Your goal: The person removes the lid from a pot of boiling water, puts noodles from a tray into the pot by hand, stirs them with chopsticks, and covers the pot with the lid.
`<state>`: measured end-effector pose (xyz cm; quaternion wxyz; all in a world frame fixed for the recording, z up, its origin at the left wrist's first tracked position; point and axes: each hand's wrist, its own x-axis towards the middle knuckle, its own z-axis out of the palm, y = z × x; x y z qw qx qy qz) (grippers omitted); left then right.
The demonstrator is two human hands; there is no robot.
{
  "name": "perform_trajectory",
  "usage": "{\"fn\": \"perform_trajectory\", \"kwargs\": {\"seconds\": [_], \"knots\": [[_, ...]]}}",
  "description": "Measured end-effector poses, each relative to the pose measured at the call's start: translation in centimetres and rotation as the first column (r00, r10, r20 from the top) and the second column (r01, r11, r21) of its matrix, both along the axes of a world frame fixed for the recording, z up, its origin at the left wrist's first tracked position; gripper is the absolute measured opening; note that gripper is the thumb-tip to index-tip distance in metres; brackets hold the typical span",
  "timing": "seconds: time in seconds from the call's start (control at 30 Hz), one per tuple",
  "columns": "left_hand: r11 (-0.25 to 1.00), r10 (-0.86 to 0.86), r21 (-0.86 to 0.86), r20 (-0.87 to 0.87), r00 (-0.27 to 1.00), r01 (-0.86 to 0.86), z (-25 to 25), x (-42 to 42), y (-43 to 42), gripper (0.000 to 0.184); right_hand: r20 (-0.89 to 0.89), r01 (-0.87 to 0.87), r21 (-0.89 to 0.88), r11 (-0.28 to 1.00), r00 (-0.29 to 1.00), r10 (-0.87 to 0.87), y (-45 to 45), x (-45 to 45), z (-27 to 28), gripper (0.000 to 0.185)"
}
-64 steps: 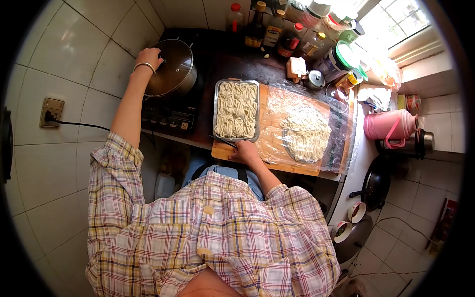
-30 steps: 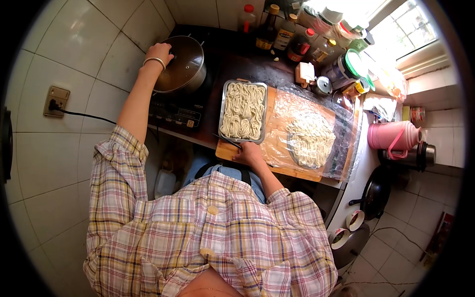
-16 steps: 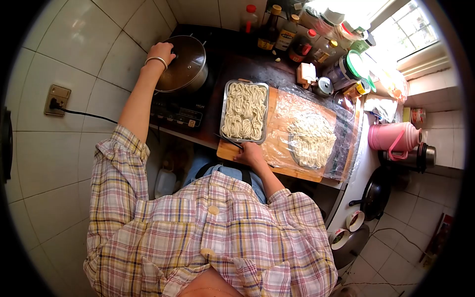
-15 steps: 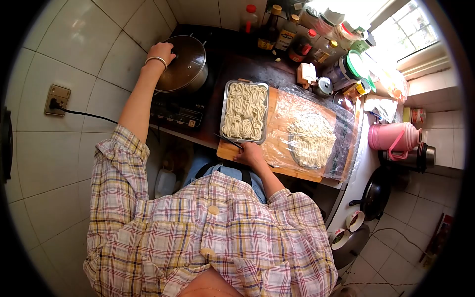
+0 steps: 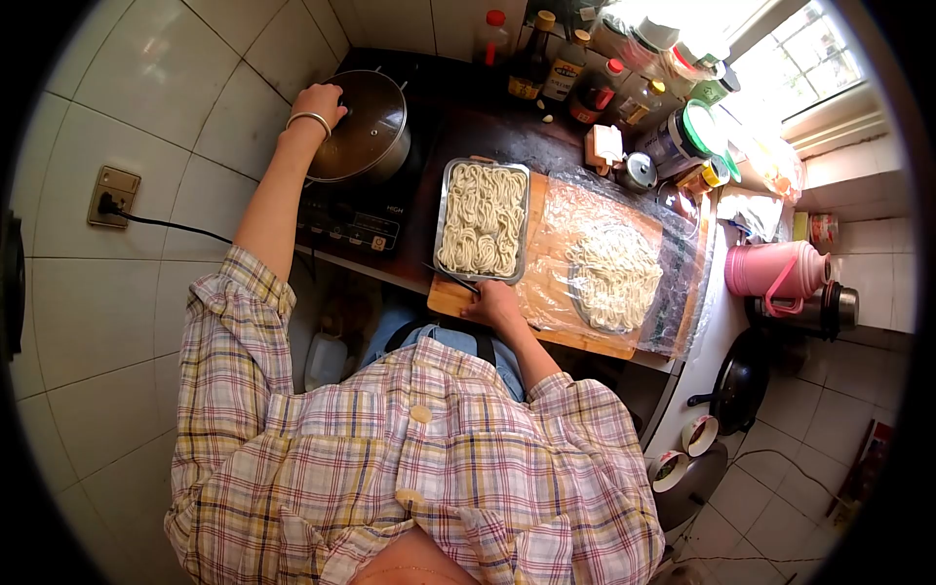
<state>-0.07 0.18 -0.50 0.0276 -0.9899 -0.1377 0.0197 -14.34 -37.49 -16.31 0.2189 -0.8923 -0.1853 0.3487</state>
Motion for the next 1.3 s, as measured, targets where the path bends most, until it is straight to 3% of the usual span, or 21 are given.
{"fn": "perform_trajectory", "kwargs": {"seconds": [1.3], "knots": [[1.0,0.007,-0.006,-0.012,1.0,-0.007,0.2,-0.1,0.0,0.023,0.009,0.007,0.039,0.999,1.0,-0.007,-0.1,-0.2,-1.2,0.038]]}}
